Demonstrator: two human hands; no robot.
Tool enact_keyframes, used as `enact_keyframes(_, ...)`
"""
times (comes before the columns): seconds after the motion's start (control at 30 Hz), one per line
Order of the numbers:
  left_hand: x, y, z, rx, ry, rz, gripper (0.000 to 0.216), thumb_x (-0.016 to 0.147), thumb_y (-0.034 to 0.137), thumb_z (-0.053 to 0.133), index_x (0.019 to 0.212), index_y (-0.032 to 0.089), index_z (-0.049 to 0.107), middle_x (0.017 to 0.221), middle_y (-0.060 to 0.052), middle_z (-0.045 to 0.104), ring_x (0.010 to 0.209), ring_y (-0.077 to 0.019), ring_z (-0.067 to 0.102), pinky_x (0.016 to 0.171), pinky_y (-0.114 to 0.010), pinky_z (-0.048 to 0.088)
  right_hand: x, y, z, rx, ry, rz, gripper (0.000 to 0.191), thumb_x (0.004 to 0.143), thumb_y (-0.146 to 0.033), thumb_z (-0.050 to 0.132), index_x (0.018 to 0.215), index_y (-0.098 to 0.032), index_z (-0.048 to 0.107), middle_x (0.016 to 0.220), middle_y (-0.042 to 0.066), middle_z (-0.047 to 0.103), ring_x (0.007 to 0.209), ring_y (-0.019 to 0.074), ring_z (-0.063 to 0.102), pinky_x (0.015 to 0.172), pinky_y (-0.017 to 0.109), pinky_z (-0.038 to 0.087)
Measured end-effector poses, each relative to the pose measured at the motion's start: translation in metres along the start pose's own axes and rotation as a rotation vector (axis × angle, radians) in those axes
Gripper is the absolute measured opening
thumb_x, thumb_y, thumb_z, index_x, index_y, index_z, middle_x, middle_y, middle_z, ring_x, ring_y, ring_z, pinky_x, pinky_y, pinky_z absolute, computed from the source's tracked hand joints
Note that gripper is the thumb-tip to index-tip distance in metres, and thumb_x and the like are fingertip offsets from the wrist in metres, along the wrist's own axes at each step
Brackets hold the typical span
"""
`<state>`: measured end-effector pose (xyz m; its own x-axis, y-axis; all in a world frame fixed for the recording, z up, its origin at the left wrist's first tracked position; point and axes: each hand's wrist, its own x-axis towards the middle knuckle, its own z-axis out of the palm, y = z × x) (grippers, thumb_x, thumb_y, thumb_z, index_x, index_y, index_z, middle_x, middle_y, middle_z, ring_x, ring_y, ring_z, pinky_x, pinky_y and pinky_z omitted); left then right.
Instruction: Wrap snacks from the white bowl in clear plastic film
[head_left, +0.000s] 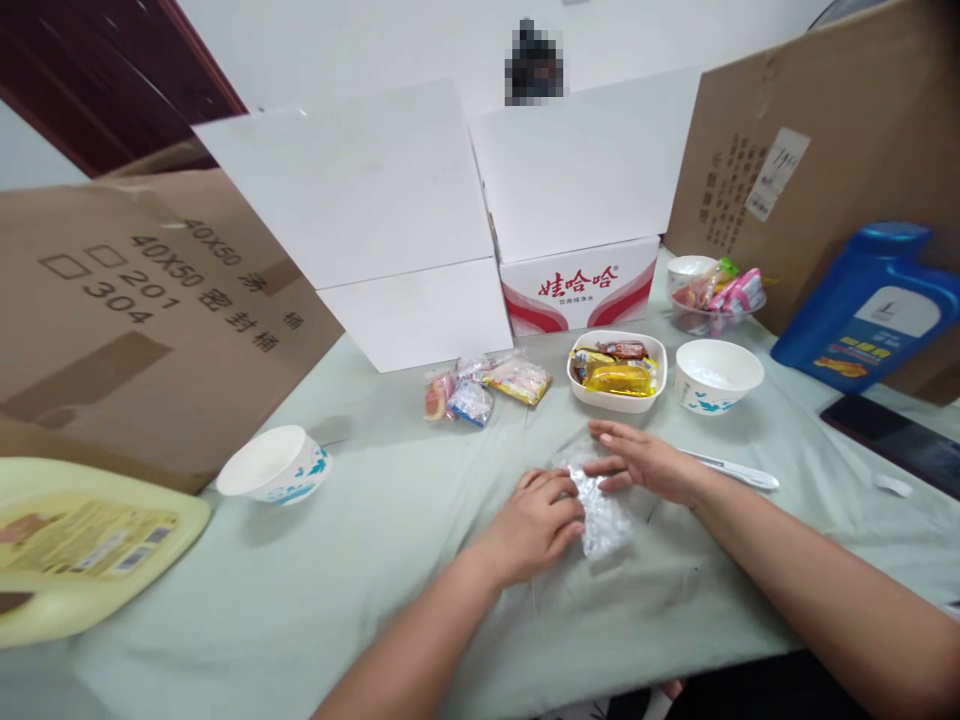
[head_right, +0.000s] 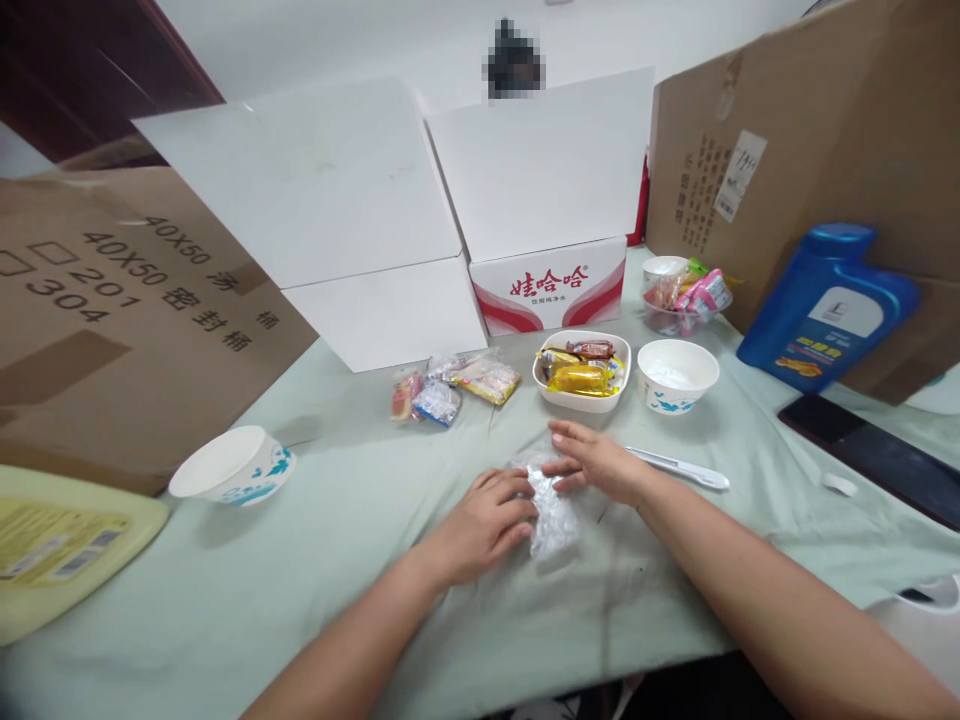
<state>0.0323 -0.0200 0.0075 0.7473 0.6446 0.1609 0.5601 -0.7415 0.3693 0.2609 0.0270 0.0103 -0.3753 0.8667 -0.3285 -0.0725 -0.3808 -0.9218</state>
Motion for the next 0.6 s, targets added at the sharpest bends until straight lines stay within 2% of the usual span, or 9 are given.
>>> enact_keyframes(0.07,0.000,-0.006,-0.001,-0.001,0.031,-0.021,0.017,0.095,0.026,0.051,0.099,0.022,0.067,0.111,-0.007,0.065,0.125,-0.0243,0.049,0.106,-0.043,0.036,-0.006,-0.006,-0.004,-0.274,0.093,-0.132,0.063,0.081,-0.052,0.065,0.134,-0.024,0.046,0.140,0.014,0.045,0.098,0.0242,0.065,0.075,0.040,0.058)
enact_keyframes(0.1,-0.001,-0.009,-0.002,-0.005,0.047,-0.027,0.016,0.095,0.024,0.051,0.097,0.022,0.067,0.110,-0.007,0.065,0.124,-0.0241,0.050,0.106,-0.042,0.036,-0.010,-0.010,-0.005,-0.448,0.092,-0.241,0.062,0.080,-0.052,0.066,0.132,-0.022,0.050,0.136,0.015,0.049,0.099,0.0248,0.063,0.077,0.040,0.056)
enact_keyframes(0.13,-0.001,-0.012,-0.004,-0.011,0.059,-0.033,0.016,0.094,0.022,0.052,0.097,0.021,0.067,0.109,-0.007,0.066,0.123,-0.0239,0.050,0.106,-0.042,0.037,-0.015,-0.012,-0.005,-0.624,0.041,-0.368,0.060,0.079,-0.052,0.067,0.128,-0.021,0.055,0.131,0.014,0.053,0.102,0.0254,0.061,0.082,0.041,0.055)
enact_keyframes(0.2,-0.002,-0.017,-0.005,-0.022,0.081,-0.048,0.016,0.093,0.018,0.052,0.097,0.022,0.067,0.110,-0.006,0.066,0.122,-0.0234,0.052,0.106,-0.042,0.038,-0.026,-0.014,0.002,-0.932,-0.167,-0.603,0.052,0.077,-0.047,0.072,0.121,-0.021,0.062,0.126,0.013,0.058,0.111,0.0261,0.056,0.093,0.042,0.049)
enact_keyframes(0.27,-0.002,-0.022,-0.004,-0.033,0.104,-0.052,0.016,0.091,0.015,0.053,0.097,0.022,0.067,0.111,-0.006,0.066,0.121,-0.0232,0.053,0.105,-0.042,0.040,-0.033,-0.011,0.013,-1.178,-0.338,-0.718,0.046,0.076,-0.039,0.075,0.117,-0.021,0.065,0.122,0.012,0.061,0.115,0.0267,0.053,0.098,0.043,0.043)
enact_keyframes(0.3,-0.002,-0.024,-0.003,-0.038,0.117,-0.050,0.017,0.090,0.014,0.053,0.096,0.022,0.066,0.112,-0.006,0.066,0.121,-0.0233,0.053,0.105,-0.042,0.040,-0.034,-0.008,0.019,-1.287,-0.368,-0.728,0.040,0.078,-0.034,0.075,0.114,-0.020,0.066,0.118,0.012,0.064,0.113,0.0268,0.054,0.097,0.043,0.043)
enact_keyframes(0.4,-0.002,-0.026,-0.002,-0.055,0.142,-0.038,0.019,0.088,0.010,0.052,0.095,0.022,0.066,0.113,-0.006,0.066,0.121,-0.0238,0.054,0.104,-0.043,0.043,-0.033,0.003,0.034,-1.528,-0.347,-0.692,0.012,0.087,-0.020,0.062,0.095,-0.016,0.069,0.099,0.010,0.069,0.099,0.0247,0.059,0.089,0.040,0.045)
enact_keyframes(0.47,-0.002,-0.024,-0.002,-0.081,0.132,-0.007,0.019,0.088,0.009,0.052,0.095,0.022,0.065,0.114,-0.006,0.066,0.122,-0.0232,0.055,0.103,-0.042,0.043,-0.035,0.005,0.037,-1.575,-0.358,-0.687,0.016,0.089,-0.014,0.053,0.087,-0.016,0.068,0.089,0.009,0.070,0.091,0.0222,0.062,0.083,0.036,0.045)
enact_keyframes(0.6,-0.001,-0.021,-0.004,-0.165,0.059,0.104,0.019,0.085,0.008,0.053,0.094,0.021,0.063,0.116,-0.006,0.066,0.123,-0.0211,0.054,0.106,-0.038,0.043,-0.043,-0.005,0.031,-1.464,-0.403,-0.625,0.019,0.089,-0.013,0.049,0.088,-0.018,0.067,0.083,0.006,0.071,0.077,0.0172,0.064,0.070,0.027,0.043)
